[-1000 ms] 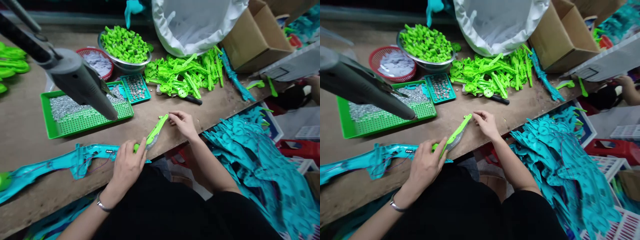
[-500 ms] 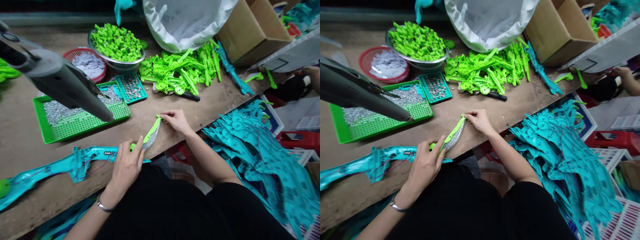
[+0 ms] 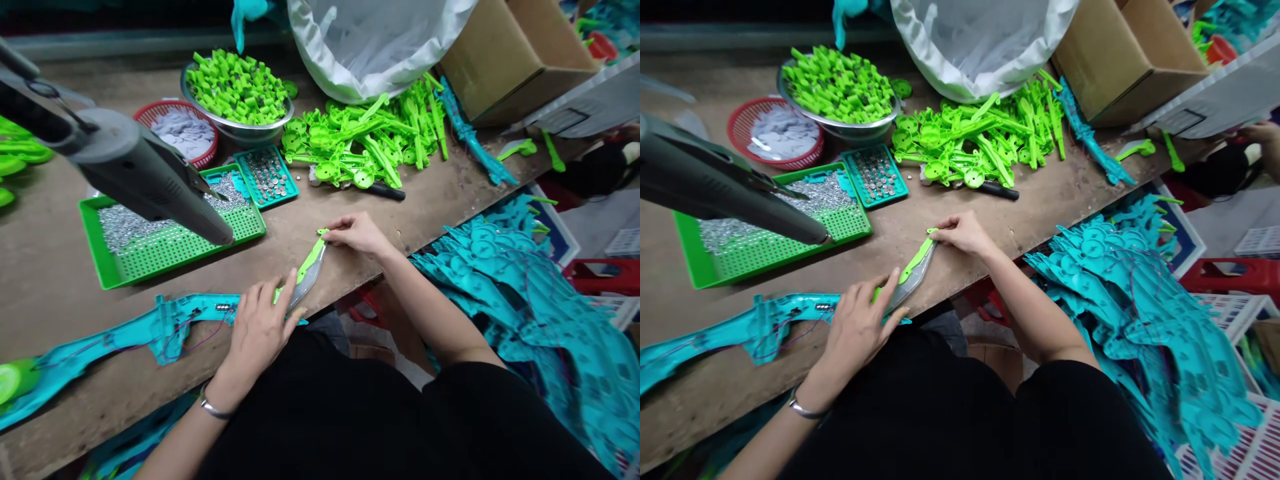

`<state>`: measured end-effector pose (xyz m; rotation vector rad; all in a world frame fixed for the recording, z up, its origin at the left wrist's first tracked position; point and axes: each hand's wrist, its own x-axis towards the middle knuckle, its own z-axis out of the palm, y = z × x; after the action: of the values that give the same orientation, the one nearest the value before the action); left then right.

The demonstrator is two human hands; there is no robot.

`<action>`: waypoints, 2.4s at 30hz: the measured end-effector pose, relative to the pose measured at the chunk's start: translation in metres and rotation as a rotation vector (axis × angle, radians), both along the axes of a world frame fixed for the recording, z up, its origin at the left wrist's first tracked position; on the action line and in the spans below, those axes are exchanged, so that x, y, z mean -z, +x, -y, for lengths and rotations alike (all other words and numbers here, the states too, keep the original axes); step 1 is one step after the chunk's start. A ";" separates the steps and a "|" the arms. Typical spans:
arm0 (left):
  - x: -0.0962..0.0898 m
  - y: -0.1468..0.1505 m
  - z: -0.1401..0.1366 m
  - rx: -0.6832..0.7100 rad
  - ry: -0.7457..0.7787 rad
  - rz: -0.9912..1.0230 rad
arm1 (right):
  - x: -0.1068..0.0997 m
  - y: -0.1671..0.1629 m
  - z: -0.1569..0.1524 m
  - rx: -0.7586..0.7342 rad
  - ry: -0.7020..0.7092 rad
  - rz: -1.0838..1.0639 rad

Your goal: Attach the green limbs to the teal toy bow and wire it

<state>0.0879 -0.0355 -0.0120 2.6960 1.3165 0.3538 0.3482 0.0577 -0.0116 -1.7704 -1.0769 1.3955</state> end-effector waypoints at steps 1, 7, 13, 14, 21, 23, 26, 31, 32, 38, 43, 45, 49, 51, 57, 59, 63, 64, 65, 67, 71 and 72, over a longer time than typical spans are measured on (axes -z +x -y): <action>0.000 0.000 0.000 0.006 -0.011 -0.003 | 0.000 0.000 0.000 -0.005 -0.001 0.007; 0.003 0.001 -0.001 0.049 -0.030 0.021 | 0.000 0.001 -0.010 -0.050 -0.028 0.019; 0.003 0.002 0.000 0.079 -0.036 -0.018 | 0.001 -0.001 -0.015 -0.065 -0.076 0.060; 0.003 0.001 0.000 0.085 -0.040 -0.040 | 0.001 -0.002 -0.015 -0.062 -0.077 0.075; 0.002 0.000 0.001 0.091 -0.084 -0.090 | 0.003 0.002 -0.016 -0.100 -0.069 0.090; 0.001 0.000 0.001 0.084 -0.092 -0.085 | -0.003 0.001 -0.017 -0.146 -0.082 0.172; 0.003 0.001 0.000 0.071 -0.105 -0.059 | -0.013 -0.014 -0.014 -0.274 0.112 0.499; 0.006 0.001 0.002 0.075 -0.120 -0.044 | -0.010 -0.074 -0.003 -0.527 0.451 0.800; 0.006 0.001 0.002 0.076 -0.122 -0.045 | -0.006 -0.085 -0.001 -0.532 0.435 0.853; 0.006 0.001 0.001 0.087 -0.126 -0.032 | 0.009 -0.112 0.004 -0.476 0.394 1.076; 0.006 0.001 0.001 0.095 -0.103 -0.053 | 0.009 -0.099 0.000 -0.511 0.386 1.017; 0.006 0.001 0.002 0.093 -0.106 -0.054 | 0.009 -0.086 -0.008 -0.538 0.410 0.995; 0.005 0.000 0.002 0.087 -0.129 -0.046 | 0.015 -0.061 -0.032 -0.498 0.512 1.060; 0.005 0.000 0.002 0.088 -0.143 -0.034 | 0.020 -0.055 -0.040 -0.494 0.565 1.052; 0.004 0.002 0.002 0.073 -0.171 -0.007 | 0.030 -0.052 -0.042 -0.438 0.594 0.962; 0.002 0.003 0.002 0.070 -0.183 -0.009 | 0.032 -0.050 -0.042 -0.451 0.596 0.947; -0.003 -0.007 0.006 0.088 -0.132 0.104 | 0.037 -0.048 -0.044 -0.448 0.619 0.947; -0.005 -0.013 0.008 0.065 -0.090 0.186 | 0.039 -0.048 -0.044 -0.446 0.622 0.947; -0.008 -0.019 0.011 0.006 -0.031 0.289 | 0.041 -0.048 -0.045 -0.443 0.627 0.945; -0.012 -0.033 0.019 -0.172 0.135 0.529 | 0.042 -0.047 -0.046 -0.435 0.645 0.935; -0.007 -0.054 0.038 -0.243 0.312 0.768 | 0.039 -0.045 -0.048 -0.427 0.722 0.911; -0.002 -0.057 0.043 -0.183 0.298 0.742 | 0.036 -0.044 -0.047 -0.428 0.742 0.902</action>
<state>0.0312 -0.0786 -0.0099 2.2374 1.3196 1.4929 0.3042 0.1050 -0.0474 -1.6074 -2.1809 0.1887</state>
